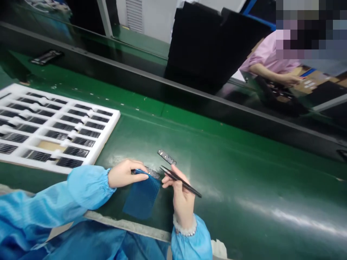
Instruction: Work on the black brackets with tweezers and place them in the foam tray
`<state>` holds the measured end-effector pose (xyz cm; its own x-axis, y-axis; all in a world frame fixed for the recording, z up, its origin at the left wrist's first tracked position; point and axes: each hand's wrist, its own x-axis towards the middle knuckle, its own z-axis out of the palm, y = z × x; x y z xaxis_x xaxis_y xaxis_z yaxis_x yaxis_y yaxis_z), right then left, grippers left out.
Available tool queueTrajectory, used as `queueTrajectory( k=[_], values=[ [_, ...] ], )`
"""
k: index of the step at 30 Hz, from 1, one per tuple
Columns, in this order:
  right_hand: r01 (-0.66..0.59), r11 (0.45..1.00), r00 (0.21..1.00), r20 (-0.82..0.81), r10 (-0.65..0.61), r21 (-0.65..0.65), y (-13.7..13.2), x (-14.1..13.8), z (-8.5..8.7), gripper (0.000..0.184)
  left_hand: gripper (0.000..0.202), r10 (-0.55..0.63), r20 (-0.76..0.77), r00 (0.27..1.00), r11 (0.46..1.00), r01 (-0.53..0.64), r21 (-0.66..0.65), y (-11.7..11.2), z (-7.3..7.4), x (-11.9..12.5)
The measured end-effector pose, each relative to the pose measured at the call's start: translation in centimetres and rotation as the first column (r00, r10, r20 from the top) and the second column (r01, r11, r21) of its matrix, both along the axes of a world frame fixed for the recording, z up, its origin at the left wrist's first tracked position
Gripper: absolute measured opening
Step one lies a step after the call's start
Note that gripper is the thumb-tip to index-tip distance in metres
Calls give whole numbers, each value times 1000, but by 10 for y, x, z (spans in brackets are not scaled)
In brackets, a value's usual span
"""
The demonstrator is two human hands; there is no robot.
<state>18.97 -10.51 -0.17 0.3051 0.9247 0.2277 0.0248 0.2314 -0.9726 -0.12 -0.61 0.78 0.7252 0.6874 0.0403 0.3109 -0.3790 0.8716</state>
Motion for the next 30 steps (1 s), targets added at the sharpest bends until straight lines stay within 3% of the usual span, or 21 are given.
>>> queueTrajectory(
  k=[3,5,10,16,30],
  values=[
    [-38,996,999,-40,35,-76,-3,-6,2,23,13,-3,8,1000,1000,2,23,0,0,0],
    [-7,993,1000,24,10,-116,-3,-8,5,18,14,-3,5,1000,1000,3,27,0,0,0],
    [4,997,976,217,12,-73,-3,-12,8,14,17,-32,6,999,999,32,19,0,1,-2],
    [-44,990,979,194,69,-130,-4,-18,7,17,14,-85,19,996,996,85,11,0,0,-1],
    [-92,988,958,258,121,-123,-2,-17,11,18,11,-117,-25,993,993,117,15,-1,1,-1]
  ],
)
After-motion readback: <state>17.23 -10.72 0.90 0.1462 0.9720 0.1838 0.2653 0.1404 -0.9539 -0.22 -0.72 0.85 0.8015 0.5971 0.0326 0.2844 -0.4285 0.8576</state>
